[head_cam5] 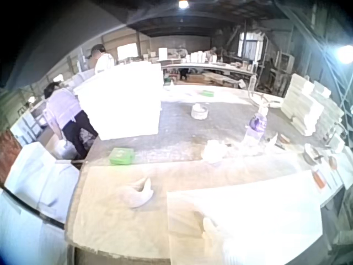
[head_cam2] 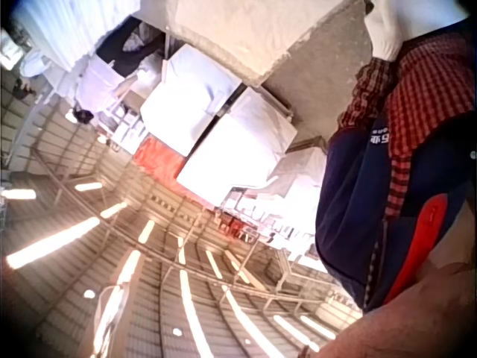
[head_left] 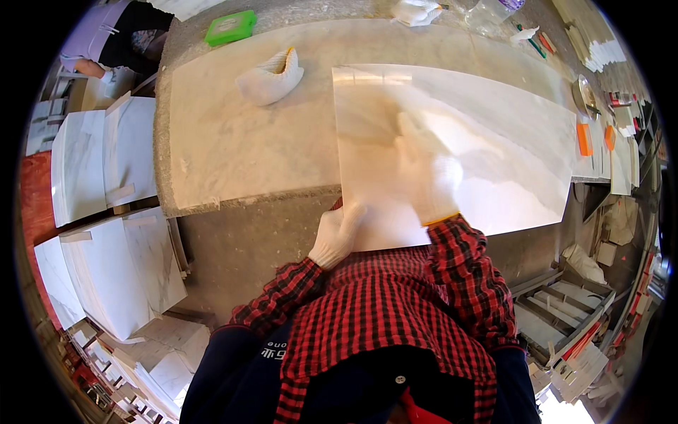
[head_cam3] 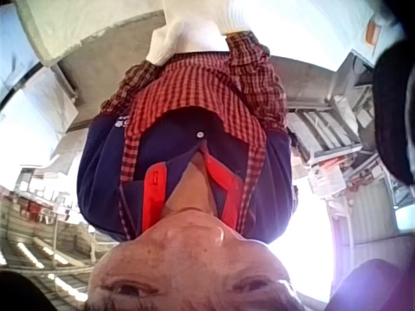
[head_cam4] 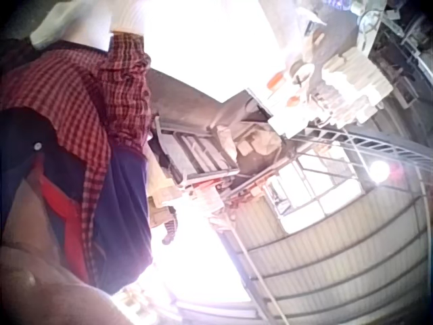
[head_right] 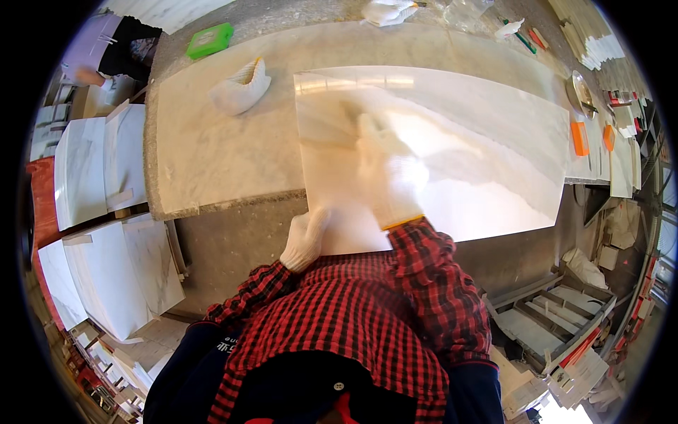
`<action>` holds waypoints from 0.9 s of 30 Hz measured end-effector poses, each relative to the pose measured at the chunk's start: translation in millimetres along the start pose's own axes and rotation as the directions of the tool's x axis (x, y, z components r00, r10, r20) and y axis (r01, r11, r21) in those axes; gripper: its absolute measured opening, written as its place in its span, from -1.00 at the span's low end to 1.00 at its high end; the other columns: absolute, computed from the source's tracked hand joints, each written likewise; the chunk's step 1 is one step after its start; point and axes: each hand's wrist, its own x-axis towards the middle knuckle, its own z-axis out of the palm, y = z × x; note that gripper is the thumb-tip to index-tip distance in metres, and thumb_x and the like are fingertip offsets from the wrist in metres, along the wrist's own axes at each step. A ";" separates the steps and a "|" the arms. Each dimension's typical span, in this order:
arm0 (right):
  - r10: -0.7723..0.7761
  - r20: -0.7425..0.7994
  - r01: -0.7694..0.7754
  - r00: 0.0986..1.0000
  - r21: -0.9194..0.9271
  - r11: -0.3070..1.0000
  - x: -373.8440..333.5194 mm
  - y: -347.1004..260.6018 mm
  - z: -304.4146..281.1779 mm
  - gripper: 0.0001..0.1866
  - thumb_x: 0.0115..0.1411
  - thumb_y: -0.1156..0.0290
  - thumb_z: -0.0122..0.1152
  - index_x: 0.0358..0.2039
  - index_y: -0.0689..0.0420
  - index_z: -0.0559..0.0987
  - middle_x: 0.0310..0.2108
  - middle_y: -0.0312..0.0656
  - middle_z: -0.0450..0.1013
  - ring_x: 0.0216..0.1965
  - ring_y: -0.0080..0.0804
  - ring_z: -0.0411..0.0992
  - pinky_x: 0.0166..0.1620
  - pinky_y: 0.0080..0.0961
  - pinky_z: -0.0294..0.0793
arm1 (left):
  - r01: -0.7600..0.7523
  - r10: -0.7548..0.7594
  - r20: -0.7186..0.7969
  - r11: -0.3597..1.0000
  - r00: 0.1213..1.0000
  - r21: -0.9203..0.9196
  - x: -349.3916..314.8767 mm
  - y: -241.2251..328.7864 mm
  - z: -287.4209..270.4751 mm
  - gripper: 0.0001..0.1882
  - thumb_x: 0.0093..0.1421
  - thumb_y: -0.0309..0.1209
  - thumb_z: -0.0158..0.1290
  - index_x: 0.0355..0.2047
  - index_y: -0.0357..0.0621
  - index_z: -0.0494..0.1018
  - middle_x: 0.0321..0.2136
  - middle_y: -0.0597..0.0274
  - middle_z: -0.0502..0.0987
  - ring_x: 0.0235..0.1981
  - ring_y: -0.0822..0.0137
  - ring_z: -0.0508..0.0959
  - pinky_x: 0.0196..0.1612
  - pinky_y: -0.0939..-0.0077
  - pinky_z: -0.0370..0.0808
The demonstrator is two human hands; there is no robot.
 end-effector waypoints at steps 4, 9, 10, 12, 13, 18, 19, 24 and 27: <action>-0.061 0.203 0.043 0.977 0.092 0.995 2.0 -38.8 5.0 -0.59 0.30 0.31 0.21 0.16 -0.07 0.61 -0.33 -0.10 0.57 -0.32 -0.07 0.55 -0.29 -0.18 0.53 | 0.025 -0.024 0.010 0.993 1.000 -0.112 -1.5 1.6 1.4 -0.47 0.47 -0.07 0.03 -0.18 -0.45 0.57 -0.41 0.36 0.54 -0.32 0.57 0.42 -0.26 0.54 0.44; -0.059 0.123 0.023 0.991 0.273 0.962 -2.6 -26.2 -7.9 -0.61 0.27 0.40 0.27 0.13 0.03 0.63 -0.26 -0.09 0.60 -0.27 -0.07 0.58 -0.22 -0.24 0.58 | 0.060 -0.057 0.034 0.996 0.998 -0.070 0.2 0.0 -2.9 -0.52 0.47 -0.11 0.04 -0.15 -0.43 0.58 -0.35 0.34 0.59 -0.28 0.56 0.46 -0.21 0.55 0.47; -0.023 0.038 0.011 0.999 0.298 0.955 -4.1 -20.3 -7.6 -0.61 0.26 0.42 0.28 0.12 0.04 0.63 -0.26 -0.09 0.60 -0.27 -0.08 0.58 -0.21 -0.24 0.58 | 0.063 -0.061 0.043 0.996 0.997 -0.068 0.4 0.1 -3.3 -0.52 0.47 -0.12 0.05 -0.14 -0.43 0.59 -0.34 0.34 0.60 -0.27 0.56 0.48 -0.20 0.54 0.48; -0.055 -0.056 0.066 0.997 0.206 0.976 6.4 -9.4 -3.4 -0.62 0.29 0.37 0.23 0.13 0.00 0.58 -0.38 -0.09 0.54 -0.36 -0.08 0.55 -0.33 -0.16 0.53 | 0.030 -0.027 0.023 0.994 0.999 -0.100 -0.4 3.2 0.4 -0.53 0.46 -0.14 0.06 -0.12 -0.44 0.59 -0.33 0.31 0.62 -0.27 0.55 0.49 -0.18 0.54 0.49; -0.072 -0.102 0.087 0.992 0.158 0.984 12.1 -8.4 -1.7 -0.63 0.30 0.35 0.21 0.13 -0.02 0.55 -0.44 -0.09 0.51 -0.41 -0.08 0.54 -0.38 -0.12 0.51 | 0.014 -0.013 0.015 0.993 1.000 -0.114 -0.5 4.5 1.3 -0.54 0.46 -0.15 0.06 -0.12 -0.45 0.59 -0.32 0.30 0.63 -0.27 0.55 0.49 -0.17 0.54 0.49; -0.012 0.110 -0.002 0.994 0.125 0.992 24.7 -28.3 -3.5 -0.60 0.25 0.41 0.31 0.12 0.05 0.65 -0.27 -0.05 0.61 -0.25 -0.06 0.59 -0.18 -0.23 0.58 | 0.011 -0.010 0.011 0.996 1.000 -0.086 0.5 2.2 0.0 -0.52 0.46 -0.13 0.05 -0.16 -0.45 0.59 -0.37 0.26 0.61 -0.30 0.54 0.48 -0.19 0.53 0.48; -0.027 0.157 0.008 0.987 0.119 0.993 25.1 -30.5 -3.1 -0.60 0.25 0.41 0.31 0.12 0.05 0.65 -0.26 -0.05 0.62 -0.25 -0.06 0.60 -0.17 -0.23 0.59 | 0.025 -0.024 0.009 0.995 1.000 -0.095 0.4 1.0 0.1 -0.52 0.46 -0.12 0.05 -0.19 -0.44 0.59 -0.40 0.27 0.60 -0.32 0.54 0.47 -0.22 0.52 0.48; -0.104 0.009 0.100 0.995 0.203 0.974 38.6 -9.6 6.1 -0.59 0.24 0.41 0.32 0.12 0.05 0.65 -0.27 -0.04 0.61 -0.25 -0.07 0.60 -0.17 -0.24 0.58 | 0.000 0.001 0.015 1.000 1.000 -0.023 2.9 -5.6 -1.1 -0.50 0.46 -0.11 0.04 -0.38 -0.40 0.52 -0.55 0.37 0.44 -0.43 0.55 0.36 -0.36 0.47 0.39; -0.142 0.075 0.125 0.987 0.188 0.974 44.2 -18.6 0.2 -0.60 0.24 0.42 0.31 0.11 0.06 0.65 -0.27 -0.02 0.61 -0.24 -0.05 0.59 -0.16 -0.23 0.58 | -0.027 0.027 0.010 0.999 1.000 -0.030 4.1 -1.8 -0.6 -0.50 0.46 -0.10 0.04 -0.40 -0.39 0.51 -0.57 0.37 0.41 -0.45 0.55 0.34 -0.37 0.47 0.37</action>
